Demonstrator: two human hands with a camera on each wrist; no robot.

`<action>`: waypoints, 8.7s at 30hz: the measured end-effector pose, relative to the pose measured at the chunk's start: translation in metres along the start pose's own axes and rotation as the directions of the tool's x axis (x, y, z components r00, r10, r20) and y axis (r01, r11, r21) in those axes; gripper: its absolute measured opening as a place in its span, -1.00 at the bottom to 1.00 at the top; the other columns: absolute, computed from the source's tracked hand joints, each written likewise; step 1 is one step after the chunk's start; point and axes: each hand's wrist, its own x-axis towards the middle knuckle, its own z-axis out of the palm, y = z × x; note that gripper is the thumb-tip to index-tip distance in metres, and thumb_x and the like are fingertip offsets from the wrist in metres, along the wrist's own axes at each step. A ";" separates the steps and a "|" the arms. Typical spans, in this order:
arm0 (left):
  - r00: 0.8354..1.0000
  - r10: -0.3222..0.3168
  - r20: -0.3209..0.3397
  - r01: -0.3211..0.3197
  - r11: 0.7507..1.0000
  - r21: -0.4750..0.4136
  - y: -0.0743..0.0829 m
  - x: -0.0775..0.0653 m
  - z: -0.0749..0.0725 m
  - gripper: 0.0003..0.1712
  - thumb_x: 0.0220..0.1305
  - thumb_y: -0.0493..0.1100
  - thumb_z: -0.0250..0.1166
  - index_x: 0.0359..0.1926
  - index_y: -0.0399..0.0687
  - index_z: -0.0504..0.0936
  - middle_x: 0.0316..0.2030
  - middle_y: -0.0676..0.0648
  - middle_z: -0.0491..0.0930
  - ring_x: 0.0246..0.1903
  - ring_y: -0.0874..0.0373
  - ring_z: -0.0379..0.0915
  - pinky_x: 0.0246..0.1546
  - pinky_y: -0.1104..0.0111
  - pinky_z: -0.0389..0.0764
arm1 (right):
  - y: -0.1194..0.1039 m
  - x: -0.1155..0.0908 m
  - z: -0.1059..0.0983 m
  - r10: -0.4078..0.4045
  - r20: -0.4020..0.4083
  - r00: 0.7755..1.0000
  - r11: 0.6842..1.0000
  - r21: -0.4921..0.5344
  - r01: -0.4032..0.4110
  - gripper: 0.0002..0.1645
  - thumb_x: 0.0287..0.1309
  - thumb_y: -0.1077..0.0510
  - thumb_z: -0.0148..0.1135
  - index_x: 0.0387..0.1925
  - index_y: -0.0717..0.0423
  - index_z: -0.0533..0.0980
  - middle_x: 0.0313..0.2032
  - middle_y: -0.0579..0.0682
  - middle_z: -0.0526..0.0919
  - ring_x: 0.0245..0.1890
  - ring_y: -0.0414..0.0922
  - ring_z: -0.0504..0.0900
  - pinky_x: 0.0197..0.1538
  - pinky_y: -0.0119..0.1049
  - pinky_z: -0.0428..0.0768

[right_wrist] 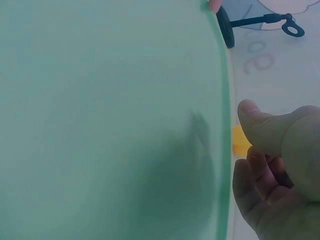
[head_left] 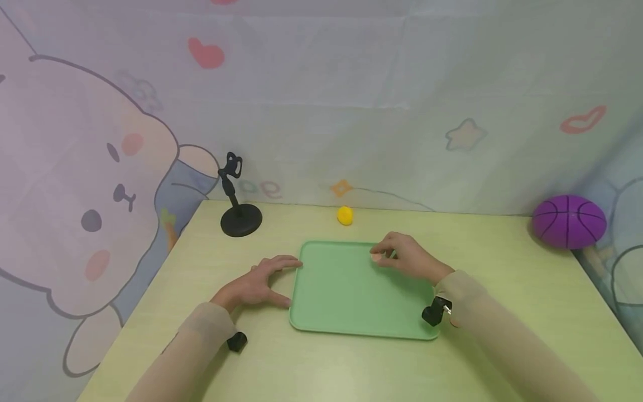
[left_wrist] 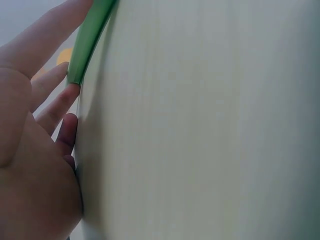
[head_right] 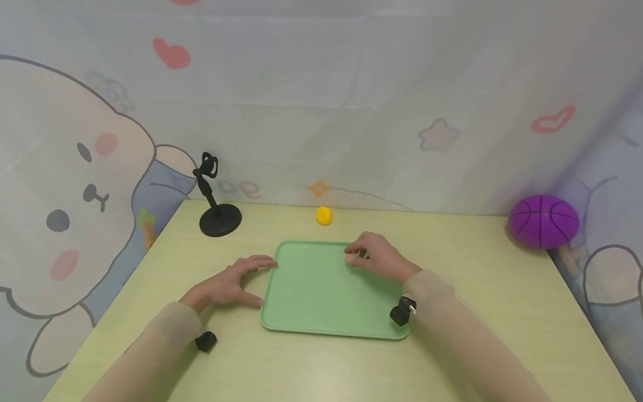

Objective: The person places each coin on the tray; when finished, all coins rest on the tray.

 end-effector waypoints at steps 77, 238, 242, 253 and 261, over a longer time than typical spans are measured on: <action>0.999 -0.050 -0.020 0.050 0.999 -0.006 0.003 0.000 0.002 0.06 -0.04 0.14 0.71 0.50 0.37 0.42 0.56 0.15 0.26 0.39 -0.03 0.13 0.32 -0.21 -0.01 | 0.015 -0.055 -0.025 0.104 0.023 0.994 0.991 -0.084 -0.101 -0.76 0.35 0.09 0.42 -0.02 0.09 0.72 -0.15 -0.15 0.72 -0.19 -0.21 0.63 -0.13 -0.24 0.64; 0.999 -0.026 -0.033 0.024 0.999 -0.045 -0.002 -0.001 0.004 0.04 -0.05 0.09 0.71 0.48 0.35 0.45 0.54 0.14 0.30 0.41 -0.04 0.12 0.37 -0.17 0.00 | 0.090 -0.153 -0.082 0.132 0.108 0.985 0.991 -0.051 -0.128 -0.76 0.19 0.26 0.52 -0.09 0.17 0.73 -0.26 -0.19 0.72 -0.31 -0.37 0.60 -0.19 -0.39 0.63; 0.999 -0.023 -0.032 0.022 0.998 -0.051 -0.003 -0.002 0.005 0.03 -0.03 0.09 0.70 0.48 0.34 0.46 0.54 0.12 0.30 0.42 -0.06 0.11 0.36 -0.19 -0.01 | 0.090 -0.154 -0.081 0.086 0.103 0.991 0.996 -0.032 -0.083 -0.78 0.22 0.26 0.50 -0.09 0.15 0.72 -0.25 -0.18 0.73 -0.30 -0.36 0.61 -0.18 -0.39 0.64; 0.999 -0.025 -0.033 0.024 0.999 -0.030 -0.004 -0.001 0.005 0.02 -0.03 0.11 0.70 0.48 0.37 0.45 0.54 0.16 0.29 0.42 -0.02 0.12 0.37 -0.18 -0.01 | 0.081 -0.144 -0.078 0.064 0.058 0.996 0.997 -0.044 -0.062 -0.76 0.25 0.23 0.50 -0.05 0.06 0.70 -0.25 -0.16 0.71 -0.26 -0.31 0.63 -0.18 -0.36 0.63; 0.999 -0.018 -0.038 0.017 0.999 -0.037 -0.002 -0.002 0.004 0.02 -0.03 0.12 0.70 0.48 0.31 0.46 0.54 0.12 0.31 0.39 -0.06 0.13 0.35 -0.18 0.01 | 0.065 -0.120 -0.069 0.119 0.071 0.990 0.993 -0.003 -0.119 -0.72 0.35 0.15 0.43 0.05 0.07 0.65 -0.17 -0.15 0.68 -0.19 -0.26 0.66 -0.12 -0.30 0.68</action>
